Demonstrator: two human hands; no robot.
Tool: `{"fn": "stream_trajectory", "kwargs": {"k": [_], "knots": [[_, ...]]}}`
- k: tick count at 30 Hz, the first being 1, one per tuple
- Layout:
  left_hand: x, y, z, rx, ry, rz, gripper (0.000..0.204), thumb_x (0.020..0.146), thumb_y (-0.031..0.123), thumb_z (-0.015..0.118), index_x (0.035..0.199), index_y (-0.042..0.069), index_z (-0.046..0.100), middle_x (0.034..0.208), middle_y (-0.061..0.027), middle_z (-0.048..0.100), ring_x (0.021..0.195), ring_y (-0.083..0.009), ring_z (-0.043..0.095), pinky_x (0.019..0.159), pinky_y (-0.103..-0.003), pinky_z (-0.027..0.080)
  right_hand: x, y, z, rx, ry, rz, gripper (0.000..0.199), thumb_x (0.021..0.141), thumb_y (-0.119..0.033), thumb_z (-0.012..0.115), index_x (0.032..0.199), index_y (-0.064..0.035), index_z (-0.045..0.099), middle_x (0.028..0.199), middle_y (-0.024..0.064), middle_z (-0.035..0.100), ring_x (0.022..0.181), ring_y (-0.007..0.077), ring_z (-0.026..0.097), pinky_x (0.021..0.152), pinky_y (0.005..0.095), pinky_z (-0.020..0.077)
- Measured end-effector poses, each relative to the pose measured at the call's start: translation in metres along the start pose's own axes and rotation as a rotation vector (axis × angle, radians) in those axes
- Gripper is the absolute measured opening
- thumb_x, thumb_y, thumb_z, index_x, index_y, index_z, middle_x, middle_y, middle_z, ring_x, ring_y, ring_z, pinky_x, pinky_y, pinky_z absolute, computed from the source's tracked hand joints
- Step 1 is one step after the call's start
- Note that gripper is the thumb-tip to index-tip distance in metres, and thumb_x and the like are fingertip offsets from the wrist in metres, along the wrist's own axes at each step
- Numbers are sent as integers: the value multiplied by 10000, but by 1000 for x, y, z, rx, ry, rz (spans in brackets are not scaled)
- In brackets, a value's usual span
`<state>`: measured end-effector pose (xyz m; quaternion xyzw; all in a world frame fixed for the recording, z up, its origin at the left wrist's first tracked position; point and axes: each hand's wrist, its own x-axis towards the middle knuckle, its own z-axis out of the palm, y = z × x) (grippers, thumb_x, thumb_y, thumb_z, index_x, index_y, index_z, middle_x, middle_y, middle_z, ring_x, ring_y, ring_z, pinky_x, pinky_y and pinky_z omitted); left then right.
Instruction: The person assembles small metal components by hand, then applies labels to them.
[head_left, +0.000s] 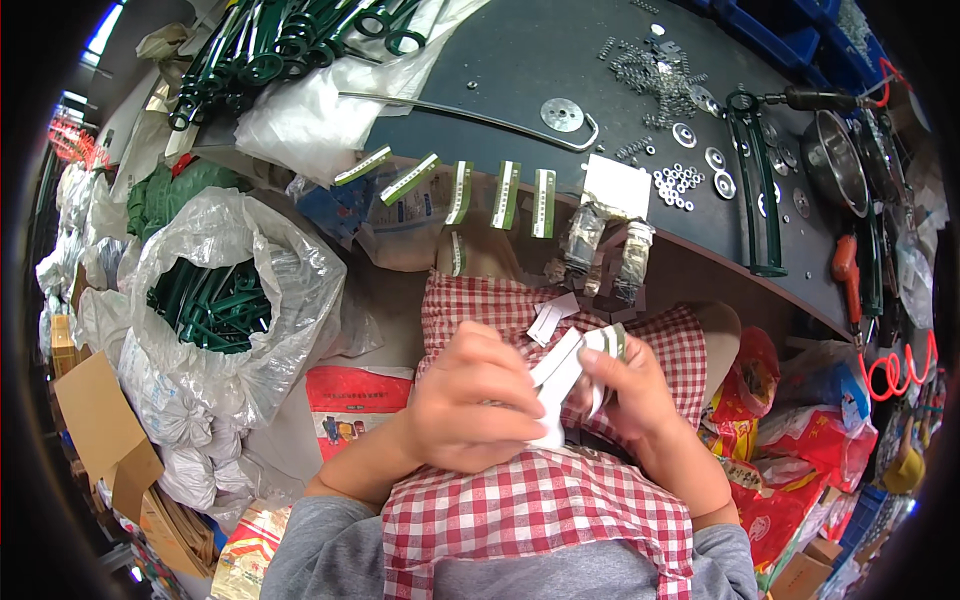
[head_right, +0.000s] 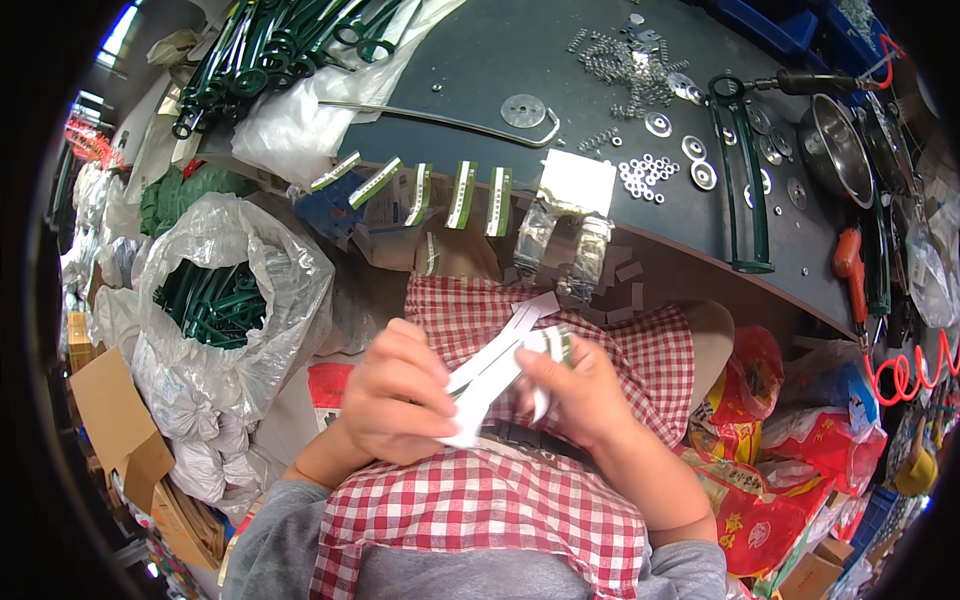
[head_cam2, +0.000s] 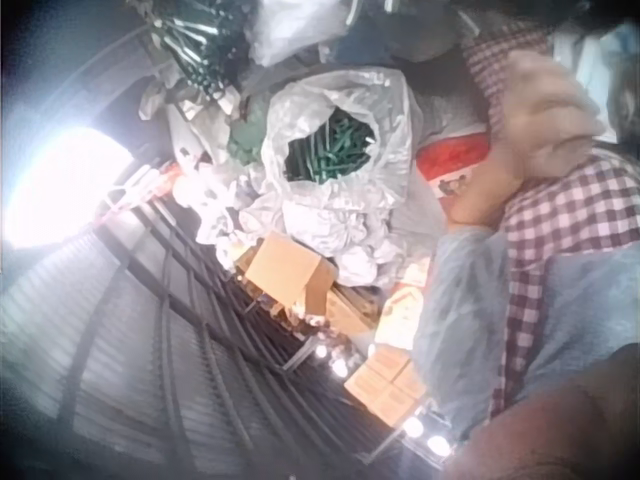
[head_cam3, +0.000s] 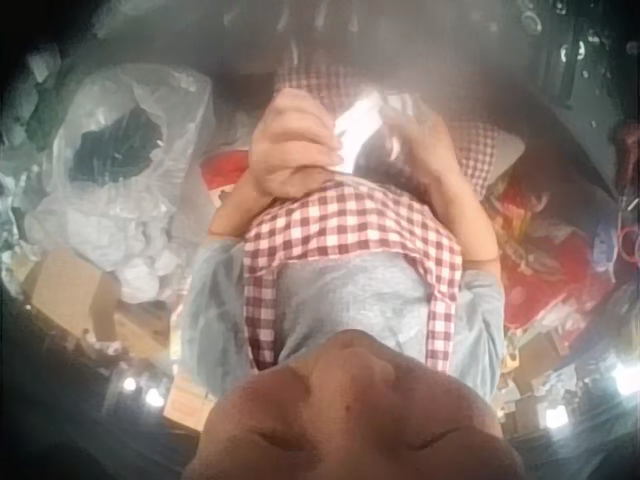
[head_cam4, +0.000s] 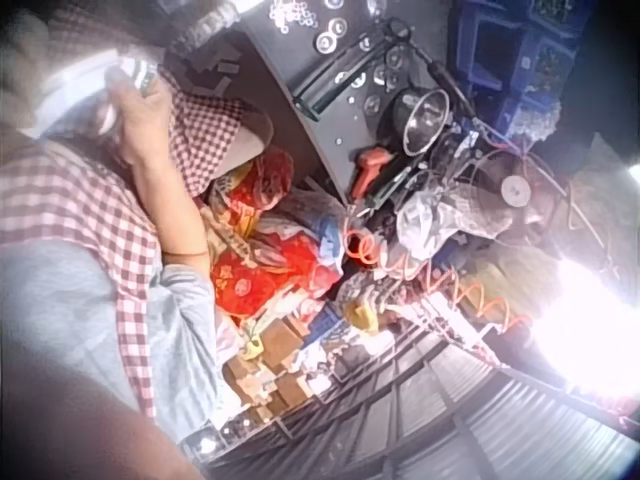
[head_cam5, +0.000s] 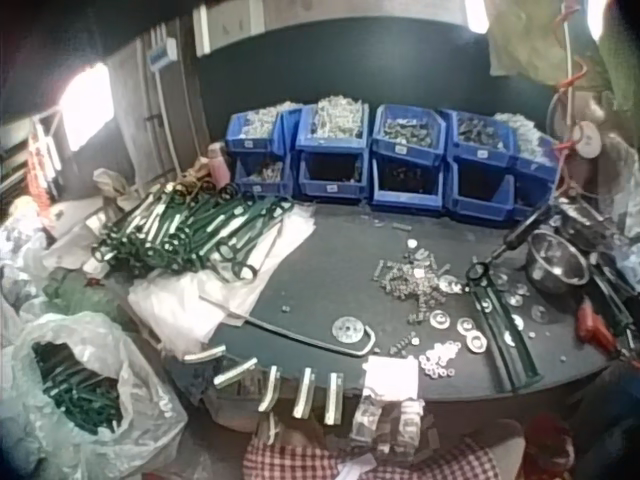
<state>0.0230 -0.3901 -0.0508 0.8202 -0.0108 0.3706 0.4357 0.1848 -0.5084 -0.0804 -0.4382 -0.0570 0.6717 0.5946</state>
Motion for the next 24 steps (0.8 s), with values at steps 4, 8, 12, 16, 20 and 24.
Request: {"fn": "stream_trajectory", "kwargs": {"k": [4,8,12,16,20,24], "knots": [[-39,-35,-16,-550,748,-668,167,850,147,461,926,12,521,952,-101,508,850,-173,468,736,-283,347,11,15,-55,-538,418,-217,165,772,-141,638,834,-2,576,639,34,576,514,70,509,460,207,406],[-95,-100,-16,-645,797,-1235,182,828,233,524,866,63,575,841,-5,559,833,-104,478,724,-269,356,9,-1,-53,-1185,418,-241,173,763,-148,652,773,16,599,592,-5,560,530,37,476,477,189,373],[-111,-139,-16,-593,792,-1297,142,804,216,530,835,87,580,817,15,556,801,-91,474,700,-259,343,6,-9,-34,-627,231,-193,160,773,-128,640,818,-15,535,634,10,557,546,72,529,489,202,414],[-98,-168,-23,-499,875,-1224,128,761,108,537,855,26,566,721,-9,554,642,-108,521,608,-237,416,6,-9,-20,-414,58,-82,150,774,-95,632,816,-37,500,676,30,563,576,87,556,503,209,438],[-116,-202,-23,-278,587,-1281,165,725,83,591,857,-13,569,723,-17,562,637,-95,508,602,-233,398,6,-7,-9,-198,19,-28,222,738,-117,666,832,-28,486,701,104,585,593,181,593,502,261,488],[-117,-200,-18,553,546,-914,161,732,108,615,824,-17,575,748,-48,566,665,-104,511,594,-233,400,2,-8,1,-21,-10,-50,189,734,-107,666,836,-11,538,727,98,595,619,182,595,546,288,506]]}}
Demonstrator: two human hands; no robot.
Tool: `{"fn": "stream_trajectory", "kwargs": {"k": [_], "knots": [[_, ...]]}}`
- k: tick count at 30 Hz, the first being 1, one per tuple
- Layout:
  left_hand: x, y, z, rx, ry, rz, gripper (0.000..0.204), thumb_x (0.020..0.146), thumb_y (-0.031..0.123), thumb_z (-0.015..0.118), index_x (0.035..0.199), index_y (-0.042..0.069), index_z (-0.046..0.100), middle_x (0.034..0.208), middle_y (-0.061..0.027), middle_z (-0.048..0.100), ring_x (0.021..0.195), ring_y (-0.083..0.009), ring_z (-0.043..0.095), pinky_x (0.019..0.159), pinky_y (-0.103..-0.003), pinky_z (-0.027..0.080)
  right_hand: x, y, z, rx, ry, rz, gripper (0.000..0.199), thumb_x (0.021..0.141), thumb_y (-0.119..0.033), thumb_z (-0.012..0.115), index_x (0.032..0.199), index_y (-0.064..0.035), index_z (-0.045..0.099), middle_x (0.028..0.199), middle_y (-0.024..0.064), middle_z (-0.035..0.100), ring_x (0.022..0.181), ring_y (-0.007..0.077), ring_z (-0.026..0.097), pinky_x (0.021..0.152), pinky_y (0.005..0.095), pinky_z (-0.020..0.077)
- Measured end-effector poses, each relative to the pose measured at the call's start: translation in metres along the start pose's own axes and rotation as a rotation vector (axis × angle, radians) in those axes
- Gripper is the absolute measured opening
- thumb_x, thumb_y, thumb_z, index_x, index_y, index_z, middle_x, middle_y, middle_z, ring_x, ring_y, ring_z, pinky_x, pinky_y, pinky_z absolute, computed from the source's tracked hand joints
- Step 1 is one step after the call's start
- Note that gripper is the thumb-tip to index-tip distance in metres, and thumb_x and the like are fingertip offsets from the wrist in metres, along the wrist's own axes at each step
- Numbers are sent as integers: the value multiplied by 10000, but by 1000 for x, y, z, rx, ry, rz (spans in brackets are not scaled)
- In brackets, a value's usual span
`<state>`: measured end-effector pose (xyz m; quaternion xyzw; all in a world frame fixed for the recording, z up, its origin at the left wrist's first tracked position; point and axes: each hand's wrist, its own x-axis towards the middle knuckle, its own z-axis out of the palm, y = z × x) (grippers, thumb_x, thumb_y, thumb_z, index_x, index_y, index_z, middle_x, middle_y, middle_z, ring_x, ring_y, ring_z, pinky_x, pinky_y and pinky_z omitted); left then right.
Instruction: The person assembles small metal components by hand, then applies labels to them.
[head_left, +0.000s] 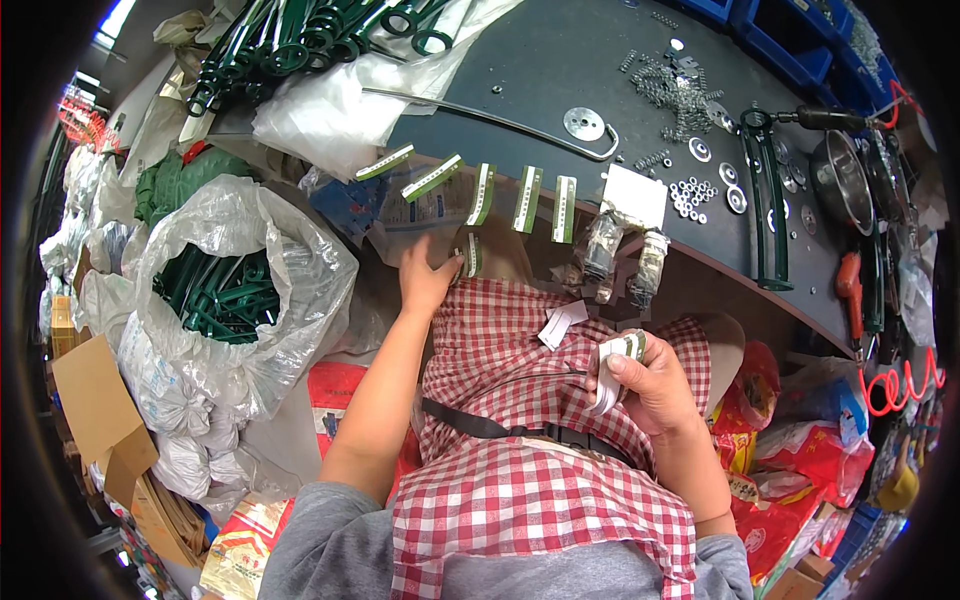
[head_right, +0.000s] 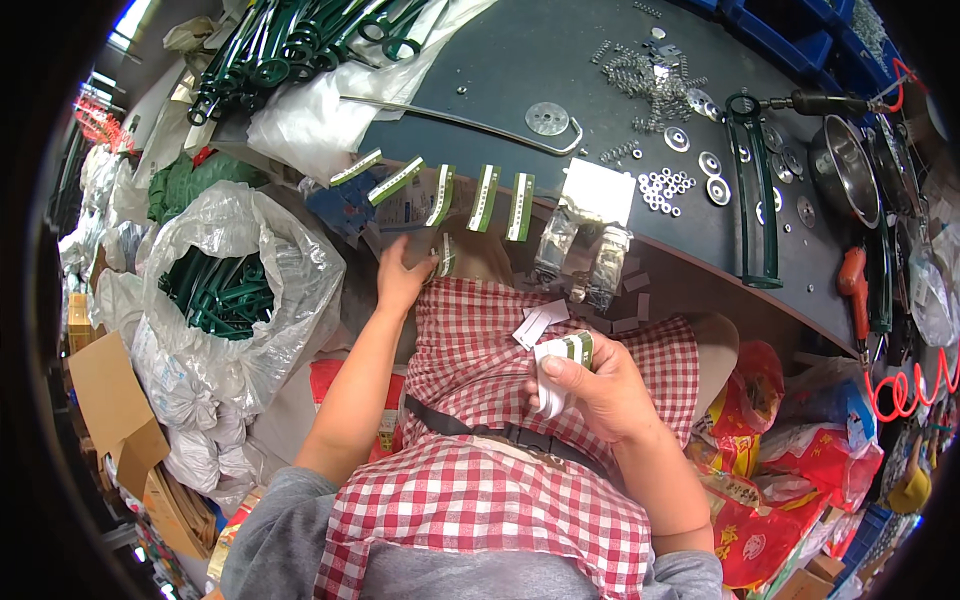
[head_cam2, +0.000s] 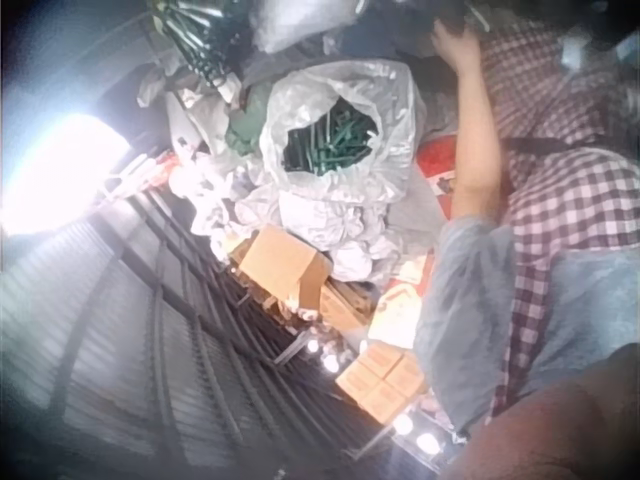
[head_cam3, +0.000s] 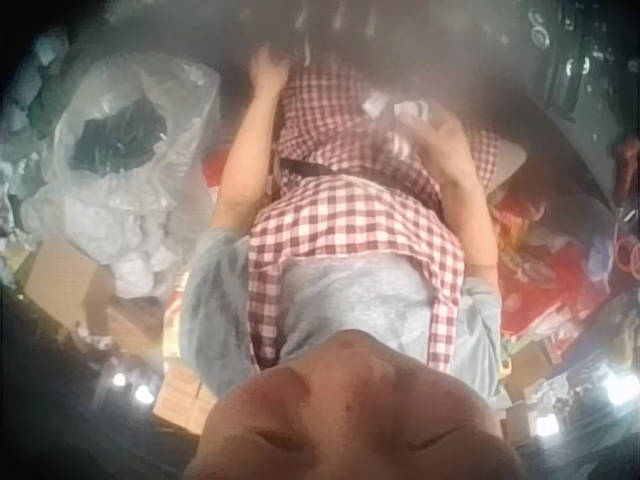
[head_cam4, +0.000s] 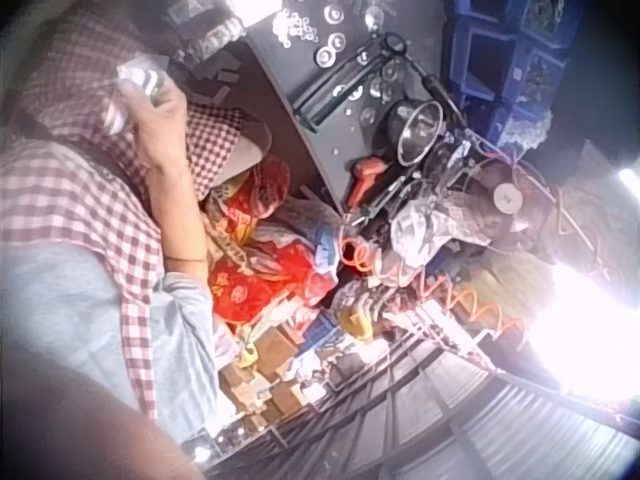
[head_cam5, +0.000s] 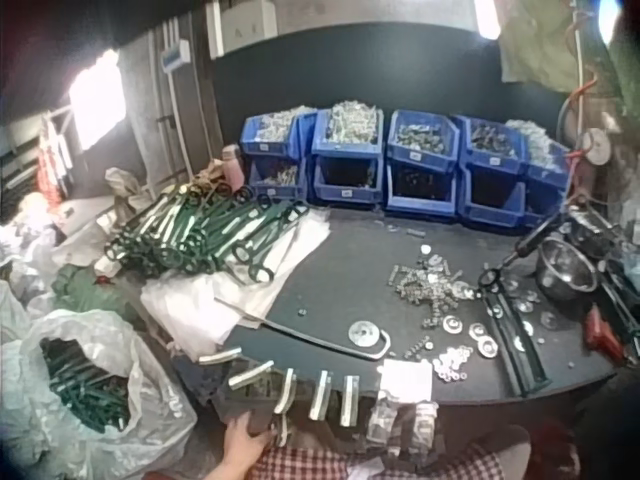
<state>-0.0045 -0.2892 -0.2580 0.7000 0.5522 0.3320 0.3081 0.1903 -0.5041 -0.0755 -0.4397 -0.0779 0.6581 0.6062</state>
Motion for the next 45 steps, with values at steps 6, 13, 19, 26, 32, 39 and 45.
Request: {"fn": "stream_trajectory", "kwargs": {"k": [6,13,19,26,32,39,45], "knots": [[-51,139,-56,-602,-489,171,164,758,147,624,839,14,573,844,-68,546,731,-146,520,664,-264,413,-8,-10,16,-155,-10,-104,159,763,-61,633,889,20,579,774,54,603,672,115,588,610,238,491],[-69,215,-87,-792,-836,145,96,756,94,587,793,12,552,775,-64,539,720,-140,512,656,-268,405,-25,-17,38,-402,-9,-356,368,741,-8,645,1078,17,500,948,62,570,838,88,546,706,214,456],[-60,220,-88,-776,-919,349,78,662,56,525,730,18,526,701,-73,516,639,-181,492,592,-293,396,-34,-20,36,-327,-76,-280,183,758,-6,632,918,-3,542,818,58,597,727,79,558,624,206,452],[-63,225,-86,-708,-890,599,72,622,107,521,646,42,501,605,-71,479,526,-225,431,510,-330,340,-39,-28,38,-339,-146,-181,159,761,-13,632,896,13,551,755,50,603,657,64,548,557,192,434],[-67,219,-82,-754,-820,637,63,636,112,546,619,62,511,602,-48,501,516,-201,432,512,-315,325,-43,-27,37,-348,-176,-192,152,769,-31,630,899,22,573,758,50,608,649,59,546,549,187,432],[-74,225,-76,-580,-246,691,182,713,254,664,713,89,589,773,-32,560,669,-191,492,614,-316,373,-42,-18,34,-385,-105,-308,130,772,-48,628,879,26,617,754,52,619,654,61,554,546,188,439],[-76,225,-90,-222,-241,942,220,659,175,687,861,97,643,869,18,584,771,-166,493,679,-302,357,-39,-10,28,-318,-48,-302,158,795,-68,605,919,29,611,754,55,622,659,69,558,549,193,440]]}}
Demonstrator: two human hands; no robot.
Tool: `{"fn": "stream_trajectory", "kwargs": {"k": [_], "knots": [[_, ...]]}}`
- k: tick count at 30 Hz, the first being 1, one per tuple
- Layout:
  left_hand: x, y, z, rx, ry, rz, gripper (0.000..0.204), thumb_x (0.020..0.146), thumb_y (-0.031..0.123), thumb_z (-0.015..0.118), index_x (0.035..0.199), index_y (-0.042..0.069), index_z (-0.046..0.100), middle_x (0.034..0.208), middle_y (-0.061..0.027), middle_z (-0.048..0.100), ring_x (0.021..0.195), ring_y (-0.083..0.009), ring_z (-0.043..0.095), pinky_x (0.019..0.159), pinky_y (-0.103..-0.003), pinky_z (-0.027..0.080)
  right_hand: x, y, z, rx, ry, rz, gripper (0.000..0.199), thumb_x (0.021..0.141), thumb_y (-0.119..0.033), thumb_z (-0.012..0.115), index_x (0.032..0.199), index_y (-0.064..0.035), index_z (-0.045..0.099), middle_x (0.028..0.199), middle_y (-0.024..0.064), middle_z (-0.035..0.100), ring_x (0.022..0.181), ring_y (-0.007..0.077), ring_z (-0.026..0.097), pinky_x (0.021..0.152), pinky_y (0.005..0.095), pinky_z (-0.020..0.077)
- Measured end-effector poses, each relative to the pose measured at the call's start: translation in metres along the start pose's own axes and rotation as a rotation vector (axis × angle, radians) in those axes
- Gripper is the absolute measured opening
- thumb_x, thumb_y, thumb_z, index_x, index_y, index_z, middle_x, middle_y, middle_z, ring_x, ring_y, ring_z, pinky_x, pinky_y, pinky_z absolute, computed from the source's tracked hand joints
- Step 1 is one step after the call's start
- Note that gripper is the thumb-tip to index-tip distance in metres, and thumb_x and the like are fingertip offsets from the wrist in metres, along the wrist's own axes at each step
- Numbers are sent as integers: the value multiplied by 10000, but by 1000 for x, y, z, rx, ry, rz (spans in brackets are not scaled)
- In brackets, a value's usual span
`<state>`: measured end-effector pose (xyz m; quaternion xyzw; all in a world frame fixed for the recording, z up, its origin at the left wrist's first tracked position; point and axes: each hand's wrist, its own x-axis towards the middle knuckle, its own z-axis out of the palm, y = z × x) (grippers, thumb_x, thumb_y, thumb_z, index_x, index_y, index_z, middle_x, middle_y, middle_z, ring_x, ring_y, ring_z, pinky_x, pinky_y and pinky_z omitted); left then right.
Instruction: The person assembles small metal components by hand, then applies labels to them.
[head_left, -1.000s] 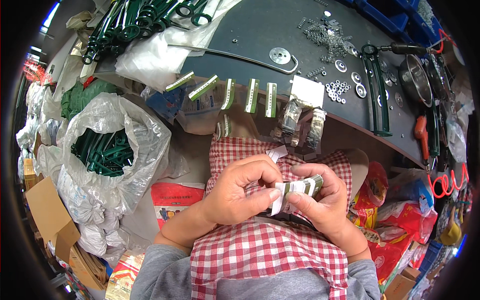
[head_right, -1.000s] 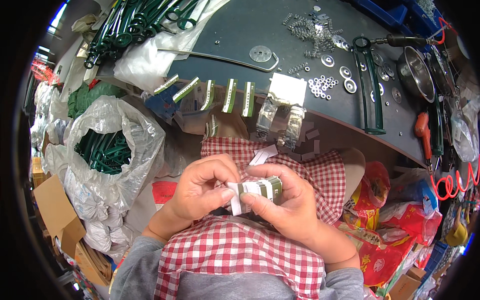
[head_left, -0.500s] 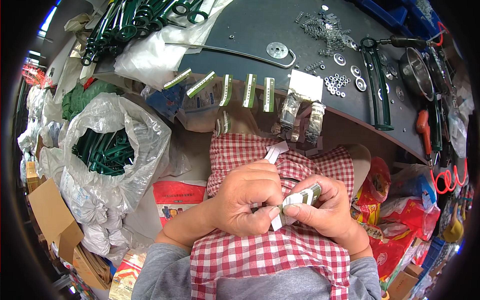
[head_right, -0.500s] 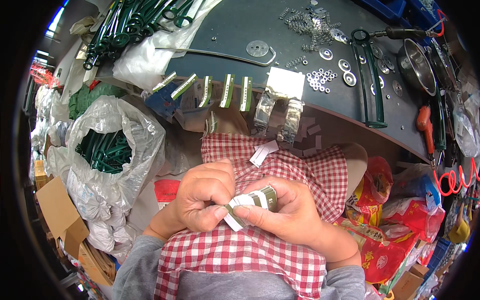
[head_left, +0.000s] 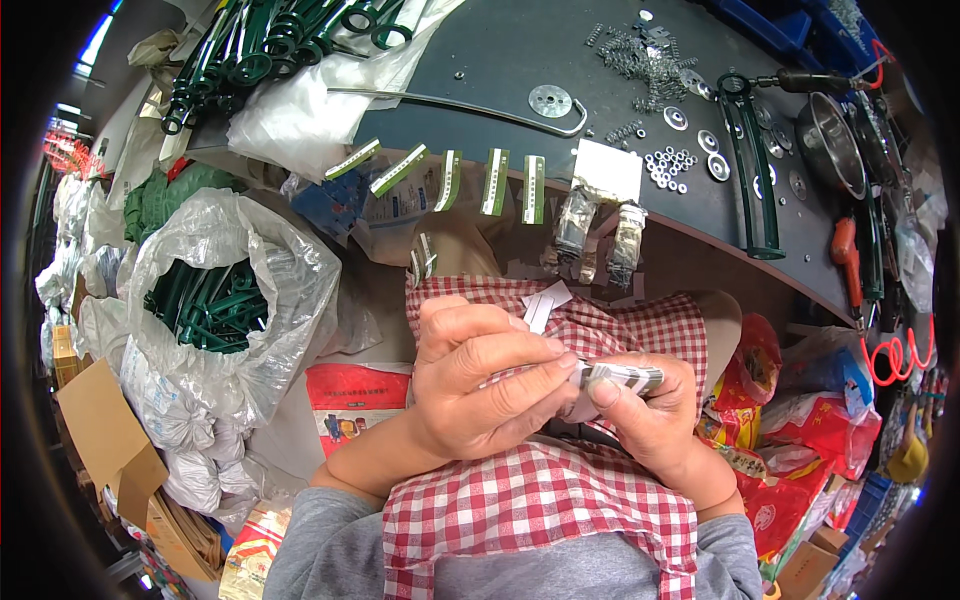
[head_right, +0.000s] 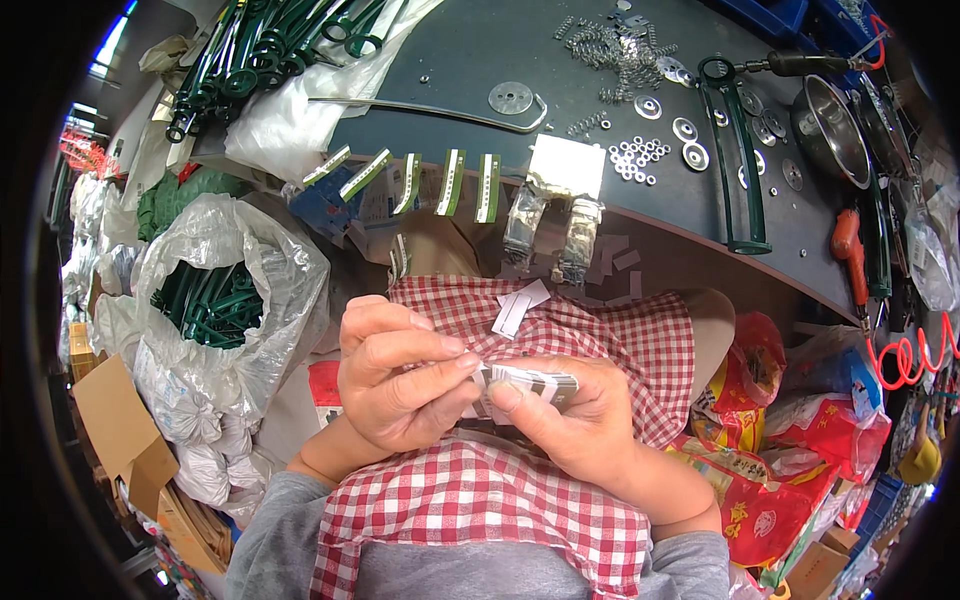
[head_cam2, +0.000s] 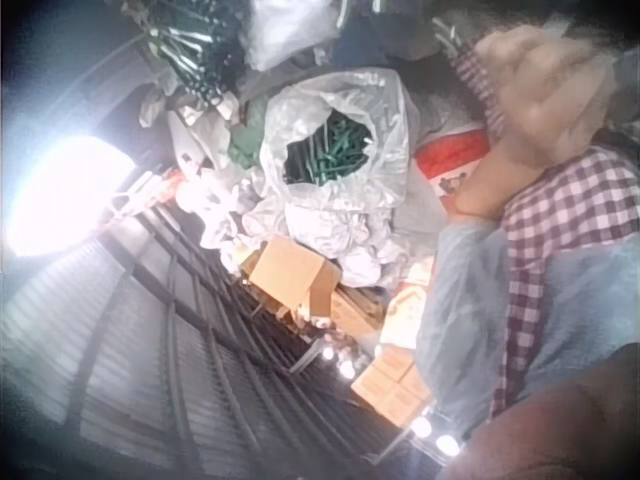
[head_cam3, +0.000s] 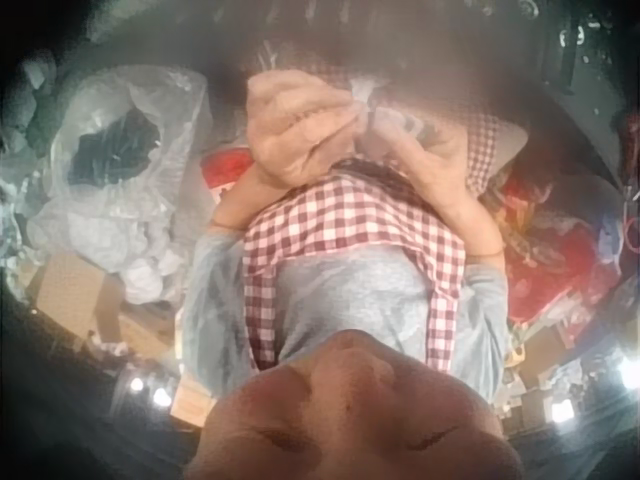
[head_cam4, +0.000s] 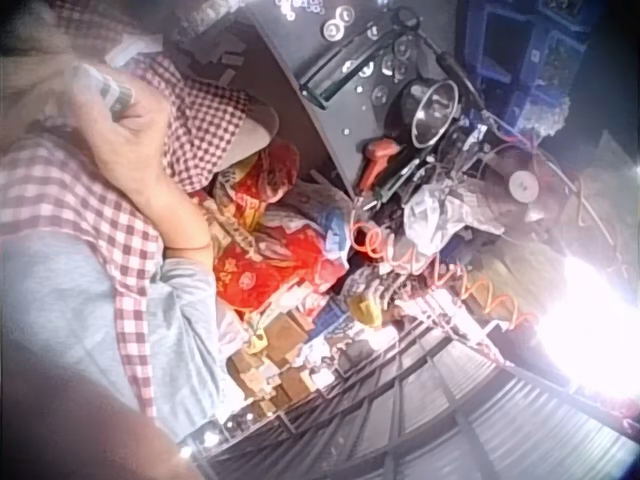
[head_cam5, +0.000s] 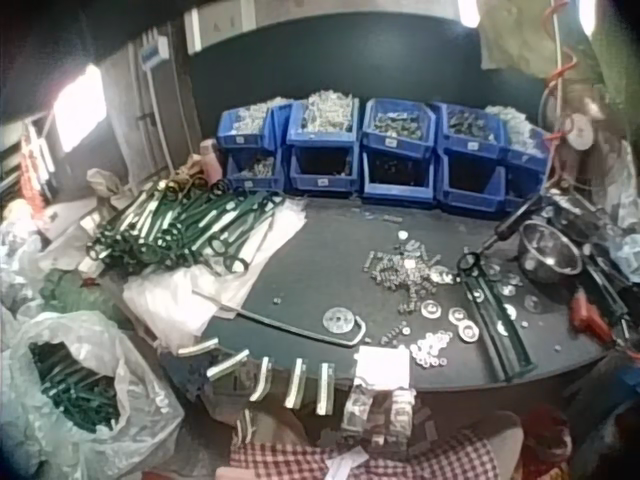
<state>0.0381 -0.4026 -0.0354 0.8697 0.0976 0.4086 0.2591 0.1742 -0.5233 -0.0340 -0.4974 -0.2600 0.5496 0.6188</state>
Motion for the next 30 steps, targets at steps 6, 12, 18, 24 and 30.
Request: {"fn": "stream_trajectory", "kwargs": {"k": [6,12,18,24,30], "knots": [[-9,-3,4,63,-30,99,206,579,118,685,772,93,620,853,29,584,772,-142,506,643,-293,349,8,6,-8,8,1,131,162,836,-113,562,908,25,605,735,40,612,631,59,532,545,189,422],[-33,-16,16,52,-162,276,140,594,114,618,733,109,606,862,22,582,839,-132,521,663,-285,385,25,20,-21,-205,-123,393,98,799,-81,582,757,8,578,584,9,558,502,59,504,464,198,395],[-47,-31,18,-362,25,-30,110,665,85,614,772,61,606,892,-31,570,872,-142,511,715,-304,384,33,44,-38,-34,58,392,84,785,-63,591,801,17,571,684,66,604,562,103,570,488,221,463],[-75,-127,15,-628,303,-1004,100,755,114,602,796,24,617,1008,-81,532,924,-167,487,793,-272,378,31,65,-81,-271,247,323,162,796,-70,582,898,47,538,741,87,609,607,121,594,568,240,502],[-87,-194,43,201,-30,-759,192,643,196,674,804,95,645,1047,-84,529,1025,-247,446,850,-370,341,30,54,-59,-292,115,348,176,805,-67,579,949,8,513,792,99,615,700,148,619,602,247,507]]}}
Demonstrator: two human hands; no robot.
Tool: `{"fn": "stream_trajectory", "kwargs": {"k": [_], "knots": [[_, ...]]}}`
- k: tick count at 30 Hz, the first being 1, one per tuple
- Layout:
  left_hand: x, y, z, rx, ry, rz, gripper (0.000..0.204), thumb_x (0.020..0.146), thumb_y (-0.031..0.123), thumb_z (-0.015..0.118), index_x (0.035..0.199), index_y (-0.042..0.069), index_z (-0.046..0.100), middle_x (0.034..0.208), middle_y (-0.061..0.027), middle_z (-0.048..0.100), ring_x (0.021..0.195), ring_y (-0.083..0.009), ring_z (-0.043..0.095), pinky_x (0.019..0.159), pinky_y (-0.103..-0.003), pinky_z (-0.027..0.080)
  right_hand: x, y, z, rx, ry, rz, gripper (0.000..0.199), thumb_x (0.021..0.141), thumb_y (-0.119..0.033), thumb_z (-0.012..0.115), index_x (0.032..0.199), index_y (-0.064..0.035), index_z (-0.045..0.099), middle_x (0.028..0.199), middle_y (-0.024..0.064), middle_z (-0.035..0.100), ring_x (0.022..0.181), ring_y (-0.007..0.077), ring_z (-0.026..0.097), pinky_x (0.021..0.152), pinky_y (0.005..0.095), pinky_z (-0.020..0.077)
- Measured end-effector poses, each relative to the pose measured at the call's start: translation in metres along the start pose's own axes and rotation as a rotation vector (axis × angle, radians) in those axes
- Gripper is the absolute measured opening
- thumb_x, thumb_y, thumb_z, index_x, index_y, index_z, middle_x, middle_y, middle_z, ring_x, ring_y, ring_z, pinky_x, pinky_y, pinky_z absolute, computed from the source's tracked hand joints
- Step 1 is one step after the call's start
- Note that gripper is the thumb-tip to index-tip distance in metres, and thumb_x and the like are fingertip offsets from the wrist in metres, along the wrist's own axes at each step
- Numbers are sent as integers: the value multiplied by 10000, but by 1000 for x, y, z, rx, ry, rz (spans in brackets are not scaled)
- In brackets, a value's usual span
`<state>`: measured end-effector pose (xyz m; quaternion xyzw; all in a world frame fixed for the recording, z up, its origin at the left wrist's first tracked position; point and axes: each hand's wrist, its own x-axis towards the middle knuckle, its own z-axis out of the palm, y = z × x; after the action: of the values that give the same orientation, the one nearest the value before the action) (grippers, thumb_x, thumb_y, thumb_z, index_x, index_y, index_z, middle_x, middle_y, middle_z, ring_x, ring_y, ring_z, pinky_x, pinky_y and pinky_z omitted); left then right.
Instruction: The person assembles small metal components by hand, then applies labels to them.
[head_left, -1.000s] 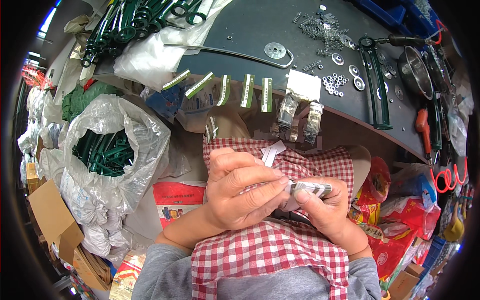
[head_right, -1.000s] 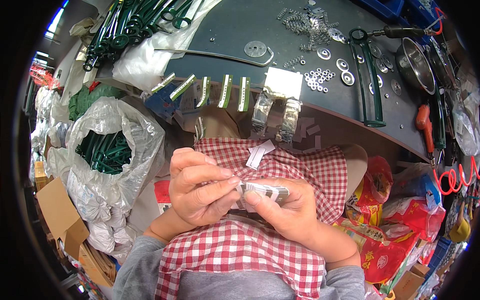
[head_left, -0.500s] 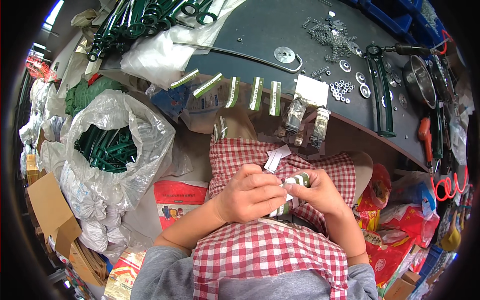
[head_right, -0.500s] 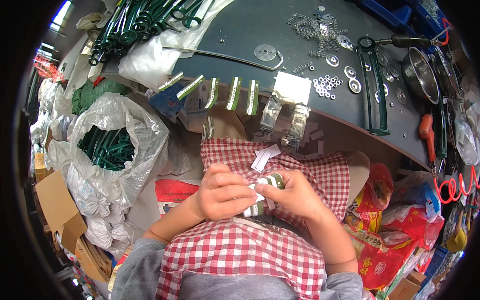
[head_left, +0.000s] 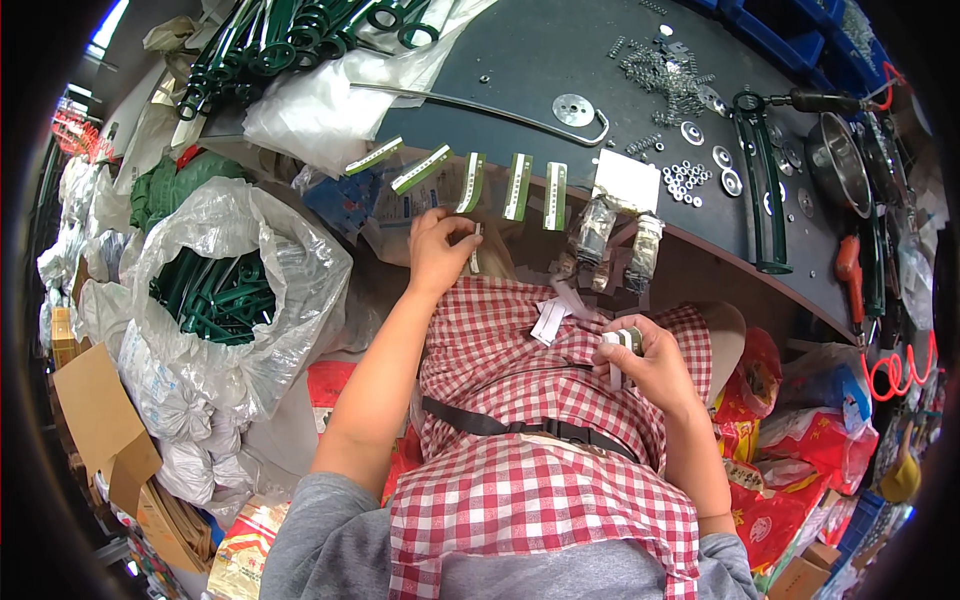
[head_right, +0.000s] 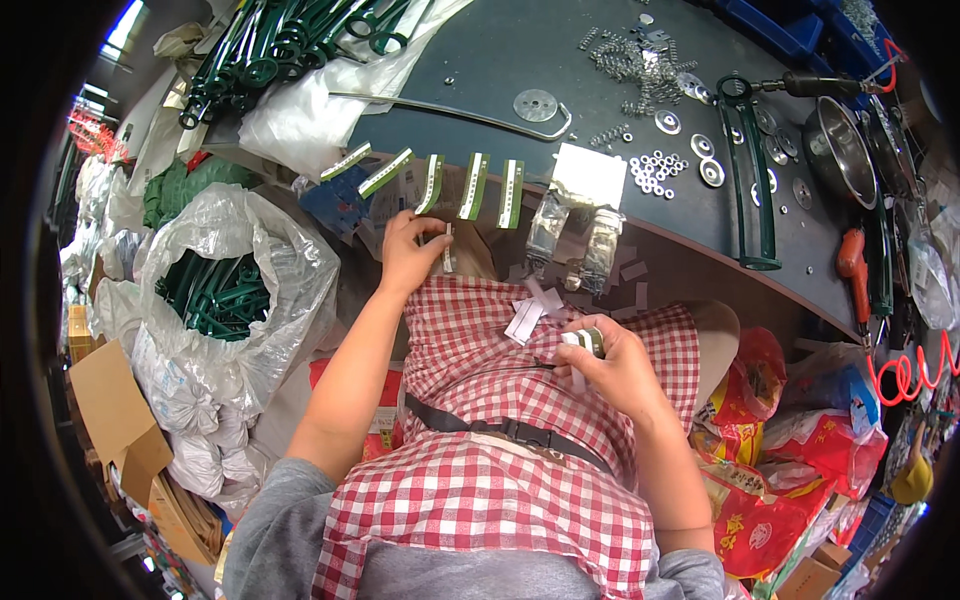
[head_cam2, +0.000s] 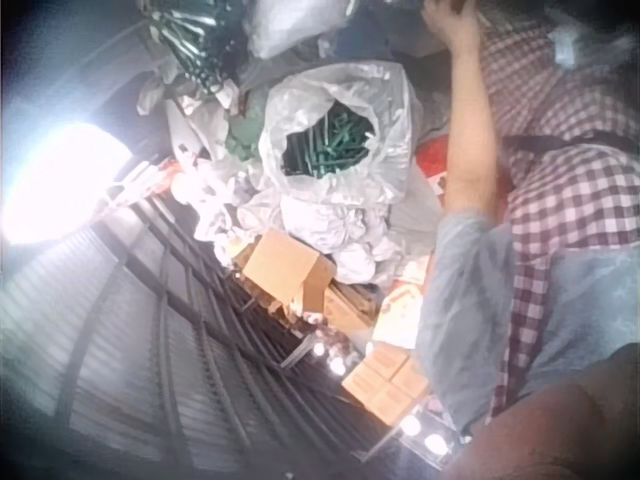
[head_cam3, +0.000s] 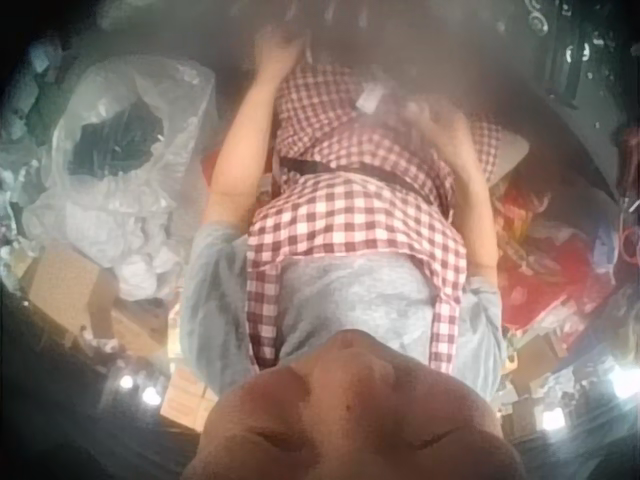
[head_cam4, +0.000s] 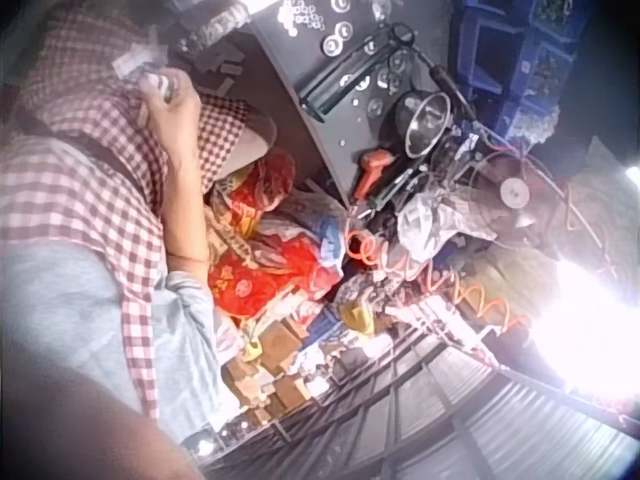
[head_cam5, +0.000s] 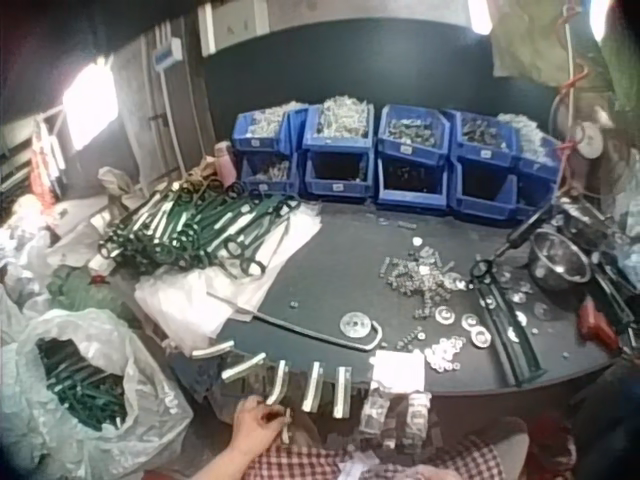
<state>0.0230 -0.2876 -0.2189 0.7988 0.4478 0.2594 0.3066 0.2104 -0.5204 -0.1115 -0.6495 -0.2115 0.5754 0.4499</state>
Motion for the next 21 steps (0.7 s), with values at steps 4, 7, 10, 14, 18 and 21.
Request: {"fn": "stream_trajectory", "kwargs": {"k": [4,7,10,14,18,21], "knots": [[0,7,2,384,35,92,272,617,252,692,851,122,645,1095,-85,493,1098,-260,380,889,-421,282,-9,-11,9,388,-64,13,139,767,-59,623,837,-30,506,754,108,608,649,178,610,550,289,511],[-6,24,-3,578,86,224,330,637,266,684,910,94,615,1139,-91,455,1096,-274,378,872,-417,287,-12,-18,9,481,-136,-1,149,747,-66,646,822,-25,524,770,95,609,659,157,600,573,270,501],[-27,70,-13,268,68,317,298,679,227,669,908,55,584,989,-95,528,983,-261,465,824,-376,335,-13,-19,12,497,-128,-120,136,774,-69,626,878,-6,563,823,98,611,694,135,589,602,243,484],[-67,145,-44,-644,-423,-23,213,749,184,636,873,30,558,793,-65,553,785,-164,525,712,-295,400,-23,-36,26,305,-37,-252,290,762,-60,639,1028,16,553,867,62,604,759,91,564,666,217,466],[-64,175,-71,-930,-609,46,132,783,140,576,817,19,534,763,-43,528,710,-114,496,657,-269,406,-41,-57,35,257,-56,-301,342,741,-16,650,1058,24,528,958,79,583,836,98,557,718,226,466],[-59,177,-78,-907,-681,70,95,745,97,546,792,18,524,730,-41,519,683,-124,494,631,-272,405,-51,-64,37,217,-64,-371,349,741,-6,646,1064,26,520,955,80,584,846,105,557,723,227,467]]}}
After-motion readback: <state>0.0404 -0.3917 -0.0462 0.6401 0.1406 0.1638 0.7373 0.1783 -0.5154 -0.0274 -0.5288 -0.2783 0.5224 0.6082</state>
